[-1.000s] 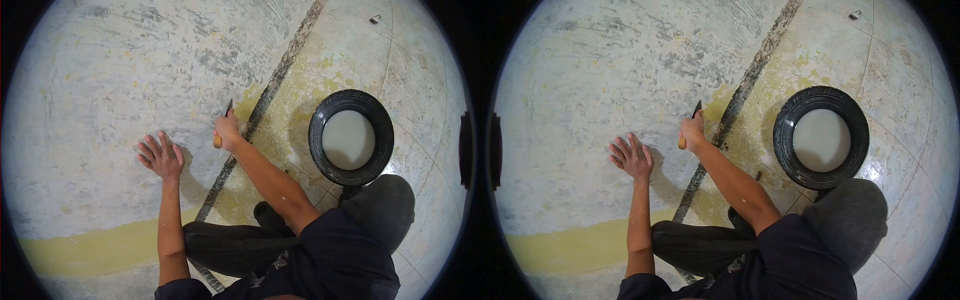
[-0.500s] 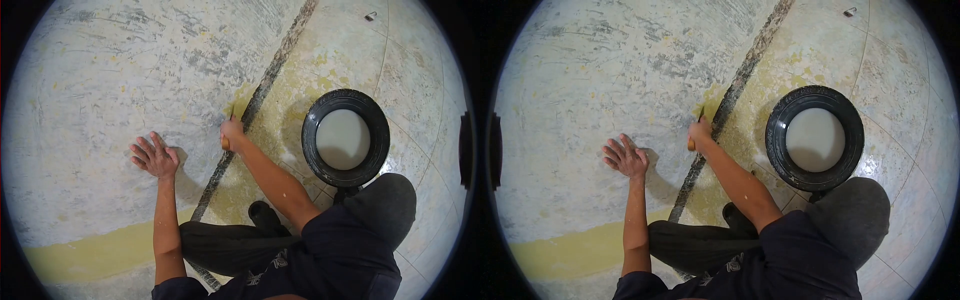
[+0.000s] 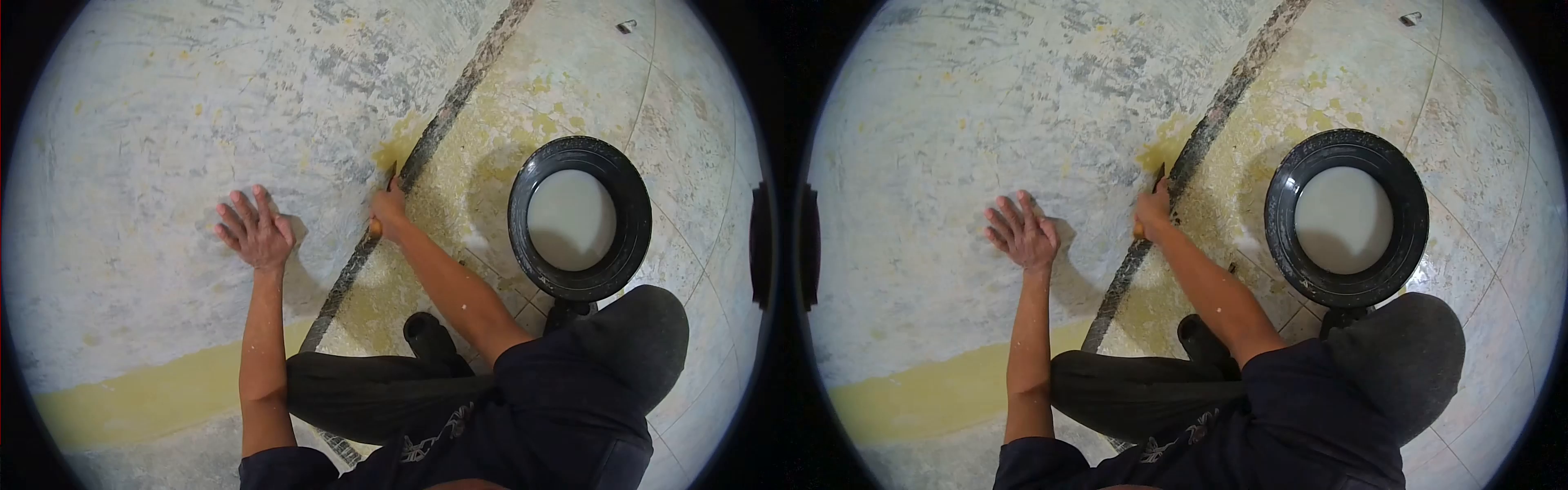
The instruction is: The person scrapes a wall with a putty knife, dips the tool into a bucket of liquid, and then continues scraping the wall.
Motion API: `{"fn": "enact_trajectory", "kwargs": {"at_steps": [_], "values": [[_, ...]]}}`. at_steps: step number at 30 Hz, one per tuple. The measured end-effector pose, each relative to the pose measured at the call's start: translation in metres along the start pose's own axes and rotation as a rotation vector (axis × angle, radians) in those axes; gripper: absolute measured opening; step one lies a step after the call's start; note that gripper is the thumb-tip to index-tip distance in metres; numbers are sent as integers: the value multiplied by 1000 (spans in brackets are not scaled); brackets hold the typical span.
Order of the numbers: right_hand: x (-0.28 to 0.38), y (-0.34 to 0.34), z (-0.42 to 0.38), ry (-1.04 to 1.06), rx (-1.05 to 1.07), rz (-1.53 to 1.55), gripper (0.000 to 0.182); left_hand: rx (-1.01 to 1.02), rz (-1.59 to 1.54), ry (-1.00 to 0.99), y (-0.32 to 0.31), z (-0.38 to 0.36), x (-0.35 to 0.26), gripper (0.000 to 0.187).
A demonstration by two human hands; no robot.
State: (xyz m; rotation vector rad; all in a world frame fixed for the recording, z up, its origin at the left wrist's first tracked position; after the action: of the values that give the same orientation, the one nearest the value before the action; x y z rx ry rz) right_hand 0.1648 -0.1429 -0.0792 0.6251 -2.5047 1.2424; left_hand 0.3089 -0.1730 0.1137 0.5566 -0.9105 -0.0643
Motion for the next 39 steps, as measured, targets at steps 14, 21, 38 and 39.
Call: {"fn": "enact_trajectory", "kwargs": {"at_steps": [14, 21, 38, 39], "values": [[-5, 57, -42, 79, 31, -127, 58, 733, -87, -849, -99, -63, -175, 73], [7, 98, -34, -22, 164, -301, 39, 961, -721, -793, -68, -69, -148, 64], [-15, 66, -26, -73, 330, -531, 38, 819, -2131, 1921, -40, -86, -232, 38], [-14, 67, -24, -68, 331, -549, 38, 733, -2111, 1852, -45, -86, -236, 37]]}}
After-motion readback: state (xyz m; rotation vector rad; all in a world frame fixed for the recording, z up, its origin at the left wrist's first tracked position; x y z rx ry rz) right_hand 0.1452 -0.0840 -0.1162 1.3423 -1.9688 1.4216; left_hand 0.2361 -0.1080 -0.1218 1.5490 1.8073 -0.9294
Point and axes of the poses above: each hand's wrist, its own z-axis towards the middle knuckle, its own y-axis out of the back of the hand, x = y × z, the point moved 1 cm from there along z, towards the middle knuckle, and after that the axes turned 6 degrees about x, right-handed, at the moved point
